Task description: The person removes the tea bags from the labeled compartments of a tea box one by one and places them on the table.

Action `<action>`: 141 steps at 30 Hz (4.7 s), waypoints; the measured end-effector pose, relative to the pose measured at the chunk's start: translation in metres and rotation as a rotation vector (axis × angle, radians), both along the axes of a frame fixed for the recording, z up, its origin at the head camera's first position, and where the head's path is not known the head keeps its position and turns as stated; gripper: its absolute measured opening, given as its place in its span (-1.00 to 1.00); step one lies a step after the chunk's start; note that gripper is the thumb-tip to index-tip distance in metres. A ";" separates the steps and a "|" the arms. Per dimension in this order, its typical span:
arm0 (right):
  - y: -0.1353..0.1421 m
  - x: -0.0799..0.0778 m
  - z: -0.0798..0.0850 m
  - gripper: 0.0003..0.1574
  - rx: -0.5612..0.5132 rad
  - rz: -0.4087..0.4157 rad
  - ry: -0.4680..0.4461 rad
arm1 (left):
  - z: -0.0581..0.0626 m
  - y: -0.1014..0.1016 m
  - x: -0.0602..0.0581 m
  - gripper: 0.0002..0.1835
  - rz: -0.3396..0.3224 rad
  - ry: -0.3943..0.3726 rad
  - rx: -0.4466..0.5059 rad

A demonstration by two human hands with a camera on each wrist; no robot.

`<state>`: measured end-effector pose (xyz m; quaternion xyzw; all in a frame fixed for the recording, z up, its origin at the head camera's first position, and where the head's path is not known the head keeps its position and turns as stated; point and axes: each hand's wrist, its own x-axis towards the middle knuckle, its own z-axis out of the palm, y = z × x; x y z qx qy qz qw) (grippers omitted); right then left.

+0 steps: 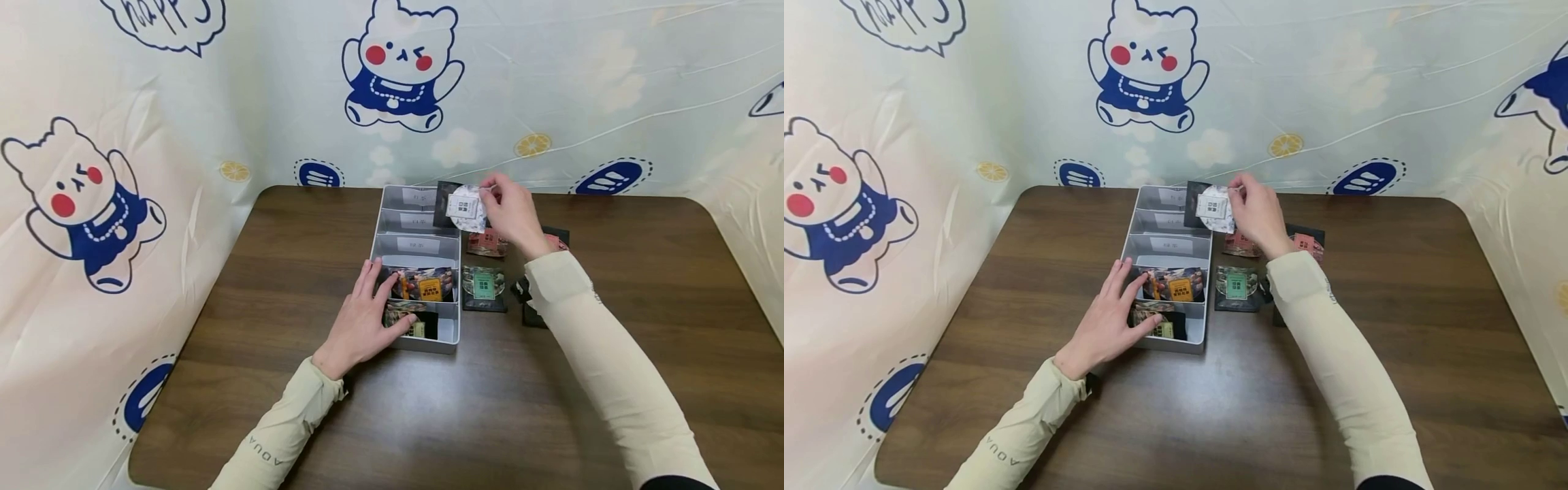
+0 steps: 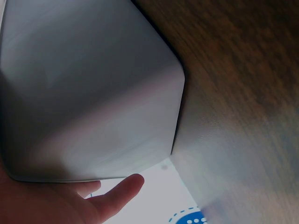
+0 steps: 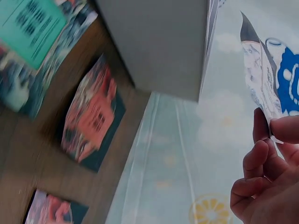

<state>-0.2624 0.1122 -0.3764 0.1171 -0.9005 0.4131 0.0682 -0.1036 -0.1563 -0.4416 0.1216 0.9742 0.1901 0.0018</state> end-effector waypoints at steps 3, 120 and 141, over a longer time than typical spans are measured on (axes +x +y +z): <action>0.011 0.000 0.000 -0.67 0.016 -0.009 -0.007 | 0.000 0.000 0.000 -0.12 0.000 -0.003 0.000; 0.030 0.054 -0.020 -0.83 0.343 0.322 0.122 | 0.001 0.000 0.001 -0.14 0.007 0.023 0.001; -0.027 0.079 -0.033 -0.71 0.381 0.424 0.136 | 0.002 0.000 0.001 -0.13 0.002 0.013 -0.001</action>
